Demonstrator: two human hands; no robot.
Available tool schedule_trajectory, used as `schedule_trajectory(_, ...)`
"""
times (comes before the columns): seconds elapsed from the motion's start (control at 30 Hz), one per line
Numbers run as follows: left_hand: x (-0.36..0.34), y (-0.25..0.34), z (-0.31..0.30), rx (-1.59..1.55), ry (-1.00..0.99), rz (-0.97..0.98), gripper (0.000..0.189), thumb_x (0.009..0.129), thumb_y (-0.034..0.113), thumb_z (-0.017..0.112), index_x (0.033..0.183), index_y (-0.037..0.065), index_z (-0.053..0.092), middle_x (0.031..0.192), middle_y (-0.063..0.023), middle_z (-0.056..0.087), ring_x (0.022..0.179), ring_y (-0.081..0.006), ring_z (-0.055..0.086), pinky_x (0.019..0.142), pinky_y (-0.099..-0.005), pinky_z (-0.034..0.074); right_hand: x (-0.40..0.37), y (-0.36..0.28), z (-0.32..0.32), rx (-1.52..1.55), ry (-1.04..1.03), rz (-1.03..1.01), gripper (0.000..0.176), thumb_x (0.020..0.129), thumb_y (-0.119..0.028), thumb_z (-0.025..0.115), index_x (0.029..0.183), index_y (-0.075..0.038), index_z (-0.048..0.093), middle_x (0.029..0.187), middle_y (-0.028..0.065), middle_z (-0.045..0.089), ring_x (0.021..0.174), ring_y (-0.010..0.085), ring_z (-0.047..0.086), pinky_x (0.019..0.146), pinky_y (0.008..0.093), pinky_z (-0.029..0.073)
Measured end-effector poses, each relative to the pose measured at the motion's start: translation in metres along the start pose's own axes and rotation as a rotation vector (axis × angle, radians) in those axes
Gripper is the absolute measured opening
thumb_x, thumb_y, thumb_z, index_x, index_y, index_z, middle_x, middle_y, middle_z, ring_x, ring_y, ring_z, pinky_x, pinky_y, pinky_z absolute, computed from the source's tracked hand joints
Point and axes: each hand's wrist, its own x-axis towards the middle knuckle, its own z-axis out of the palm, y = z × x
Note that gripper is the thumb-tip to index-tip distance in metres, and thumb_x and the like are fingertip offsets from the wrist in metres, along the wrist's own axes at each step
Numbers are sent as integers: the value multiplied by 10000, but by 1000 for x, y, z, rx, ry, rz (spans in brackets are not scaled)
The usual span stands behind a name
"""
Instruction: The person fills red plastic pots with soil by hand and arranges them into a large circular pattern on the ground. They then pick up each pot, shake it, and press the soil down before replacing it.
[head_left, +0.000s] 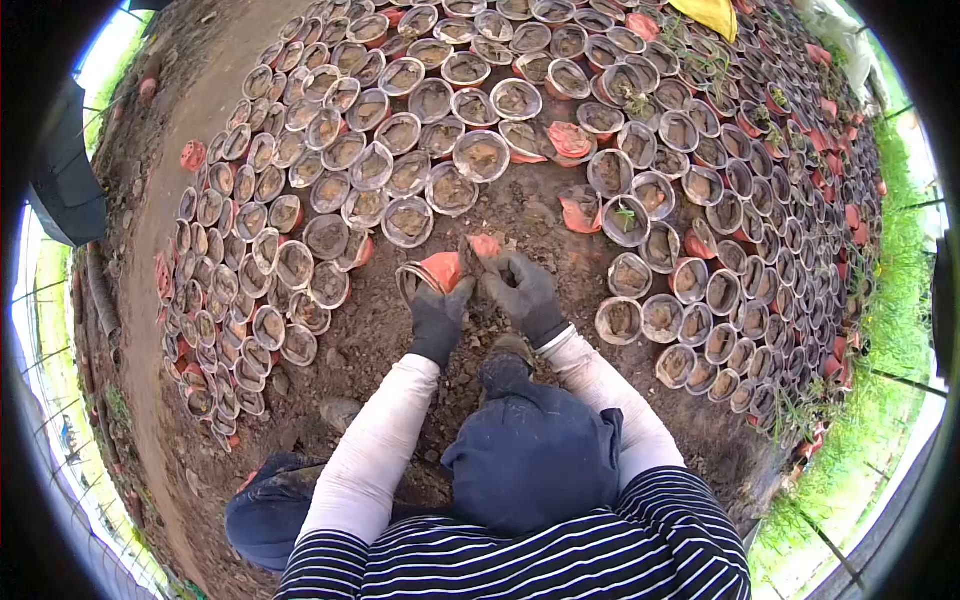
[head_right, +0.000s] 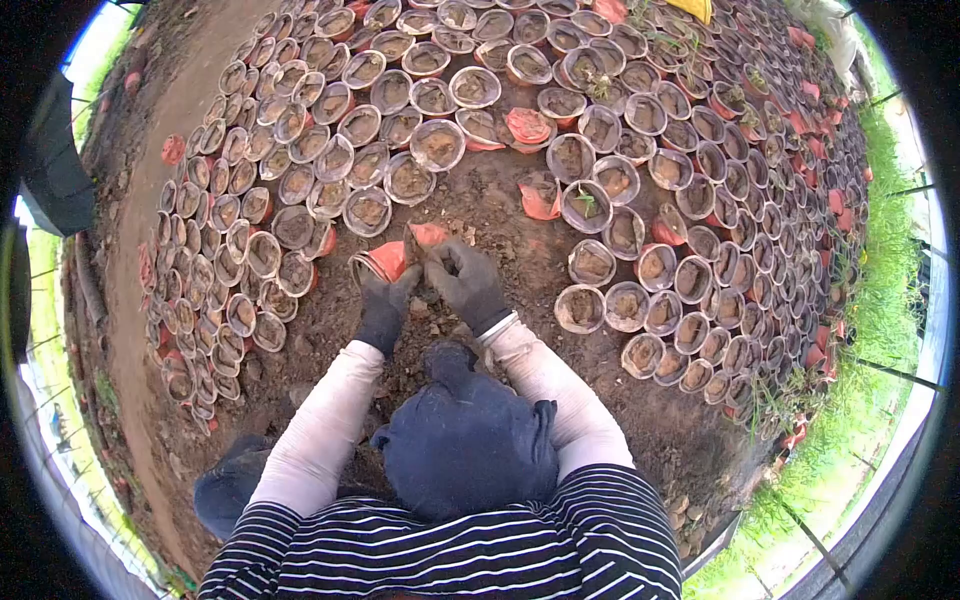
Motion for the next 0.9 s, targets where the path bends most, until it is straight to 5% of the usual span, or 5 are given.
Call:
schedule_trajectory(0.33,6,23,-34,290,2,231,288,812,99,631,1090,27,618,1031,-190,648,968,-359,615,879,-382,475,-11,25,-42,357,-297,148,333,968,-317,473,1085,-37,609,1000,82,629,910,160,598,834,308,509)
schedule_trajectory(0.43,1,30,-27,340,-59,336,309,809,136,650,1095,27,611,1037,-203,638,990,-380,600,887,-418,465,2,34,-27,1079,-161,553,445,992,-411,415,1181,-32,551,1102,95,610,982,199,595,913,338,492)
schedule_trajectory(0.47,-1,32,-20,386,-59,415,316,809,149,653,1097,27,610,1042,-205,635,1000,-386,593,889,-436,459,5,63,-15,1214,-288,423,486,986,-442,424,1223,-29,519,1167,91,595,1047,201,575,925,354,480)
schedule_trajectory(0.57,0,13,-18,471,-33,480,375,823,228,686,1126,24,596,1025,-202,647,954,-384,620,805,-434,486,9,77,-12,1267,-467,611,472,982,-431,443,1220,-32,525,1177,79,583,1047,195,570,935,364,473)
schedule_trajectory(0.9,-3,28,-15,246,-50,210,329,830,166,653,1119,15,602,1036,-186,643,939,-357,615,828,-415,474,4,-11,-45,21,-142,109,335,817,-309,700,997,-29,660,928,44,653,862,100,588,764,278,481)
